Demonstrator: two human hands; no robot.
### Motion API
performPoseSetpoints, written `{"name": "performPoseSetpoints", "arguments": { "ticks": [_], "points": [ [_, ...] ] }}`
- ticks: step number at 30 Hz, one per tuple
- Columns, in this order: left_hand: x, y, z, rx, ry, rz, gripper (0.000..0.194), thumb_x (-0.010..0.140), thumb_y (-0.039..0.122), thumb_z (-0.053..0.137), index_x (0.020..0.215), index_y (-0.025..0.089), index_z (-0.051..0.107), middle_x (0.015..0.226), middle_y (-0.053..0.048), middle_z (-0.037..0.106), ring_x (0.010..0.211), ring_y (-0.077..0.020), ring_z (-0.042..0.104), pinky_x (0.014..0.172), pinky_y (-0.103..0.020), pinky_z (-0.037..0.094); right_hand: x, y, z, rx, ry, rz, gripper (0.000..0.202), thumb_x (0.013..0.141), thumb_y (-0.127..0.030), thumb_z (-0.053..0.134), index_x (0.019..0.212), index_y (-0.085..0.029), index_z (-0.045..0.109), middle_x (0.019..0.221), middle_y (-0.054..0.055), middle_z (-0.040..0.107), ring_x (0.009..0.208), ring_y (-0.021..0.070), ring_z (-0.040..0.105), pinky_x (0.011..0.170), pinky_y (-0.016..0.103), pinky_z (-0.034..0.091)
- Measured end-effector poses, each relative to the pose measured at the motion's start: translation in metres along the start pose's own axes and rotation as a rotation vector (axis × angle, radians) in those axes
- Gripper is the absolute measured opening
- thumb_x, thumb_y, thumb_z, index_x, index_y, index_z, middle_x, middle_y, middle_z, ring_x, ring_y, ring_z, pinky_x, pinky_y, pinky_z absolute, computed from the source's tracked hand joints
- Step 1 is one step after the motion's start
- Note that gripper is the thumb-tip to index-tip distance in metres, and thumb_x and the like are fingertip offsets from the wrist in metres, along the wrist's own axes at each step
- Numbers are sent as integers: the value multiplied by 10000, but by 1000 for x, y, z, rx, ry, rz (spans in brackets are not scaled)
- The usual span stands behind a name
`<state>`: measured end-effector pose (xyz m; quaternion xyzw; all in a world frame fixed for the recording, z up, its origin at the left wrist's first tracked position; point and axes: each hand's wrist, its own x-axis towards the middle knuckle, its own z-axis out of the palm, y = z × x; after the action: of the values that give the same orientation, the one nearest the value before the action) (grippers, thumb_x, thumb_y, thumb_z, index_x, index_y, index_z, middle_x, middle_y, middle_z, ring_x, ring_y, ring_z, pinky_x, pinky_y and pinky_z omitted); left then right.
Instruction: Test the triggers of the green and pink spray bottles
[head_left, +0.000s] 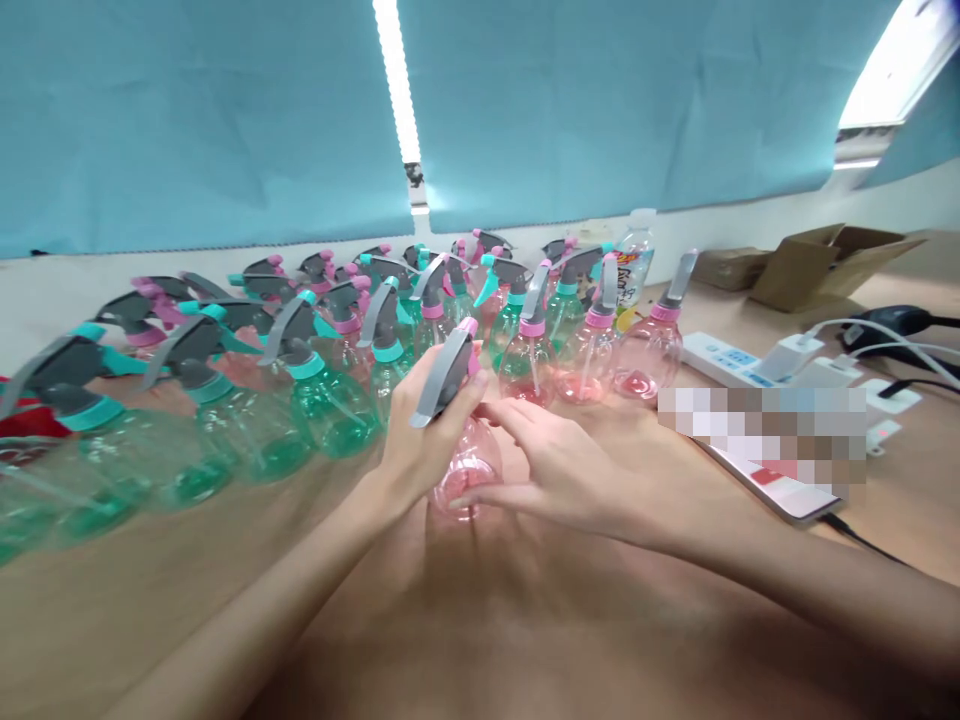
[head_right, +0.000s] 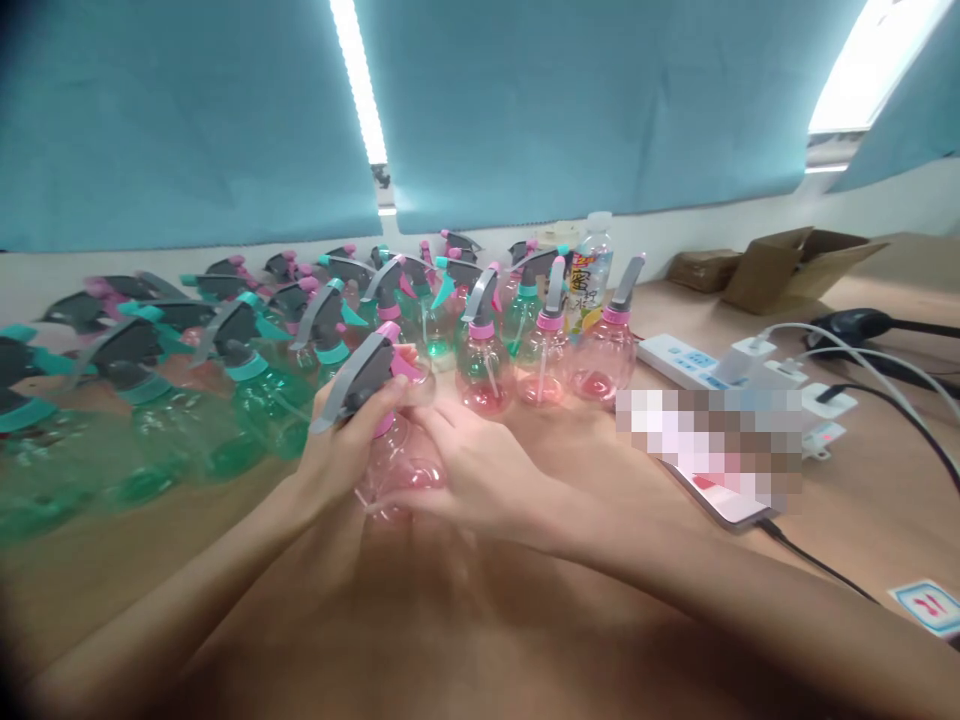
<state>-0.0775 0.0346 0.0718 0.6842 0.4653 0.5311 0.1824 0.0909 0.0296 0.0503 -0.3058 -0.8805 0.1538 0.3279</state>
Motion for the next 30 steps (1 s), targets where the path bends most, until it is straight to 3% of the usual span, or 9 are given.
{"name": "performPoseSetpoints", "arguments": {
  "ticks": [4,8,11,14,18,24,30],
  "points": [
    [10,4,8,13,-41,14,188,902,397,613,958,218,620,960,-27,672,904,-200,639,844,-352,490,13,0,6,-62,85,49,599,811,-578,707,1175,-126,560,1085,145,669,1015,311,634,811,451,549],
    [17,8,3,117,-104,-2,340,887,456,623,1137,230,579,1001,-31,664,893,-204,637,872,-376,498,23,4,6,-122,80,46,566,810,-548,717,1212,-186,550,1196,125,637,1093,308,575,873,480,519],
    [15,7,-7,153,-120,-33,536,855,445,661,1313,234,478,1162,-63,636,1003,-223,632,922,-400,500,31,7,2,-187,37,82,434,819,-529,714,1071,-192,606,1085,105,649,1046,299,564,817,445,522],
    [3,4,-17,132,-49,-61,608,847,412,668,1365,214,419,1270,-104,587,1158,-251,589,969,-433,498,42,13,-3,-233,12,118,361,837,-511,702,975,-188,616,1020,107,645,1026,291,555,779,403,512],
    [-27,-2,-30,213,-18,-46,511,876,376,630,1332,248,438,1240,-83,610,1156,-261,591,981,-488,487,56,21,-5,-297,9,181,377,830,-519,709,952,-176,615,1004,117,642,1002,294,554,749,395,485],
    [-67,-15,-42,265,-180,-117,401,925,342,564,1297,287,426,1224,-72,606,1080,-251,631,943,-489,518,71,26,-3,-340,35,253,372,831,-461,725,997,-160,583,1002,116,678,980,295,569,688,354,435],
    [-82,-23,-35,284,-317,-116,391,926,276,556,1286,316,405,1235,-55,593,1109,-236,611,960,-470,523,81,30,2,-380,40,280,375,835,-418,721,1025,-140,555,974,129,687,957,312,572,627,344,412]
  ]
}}
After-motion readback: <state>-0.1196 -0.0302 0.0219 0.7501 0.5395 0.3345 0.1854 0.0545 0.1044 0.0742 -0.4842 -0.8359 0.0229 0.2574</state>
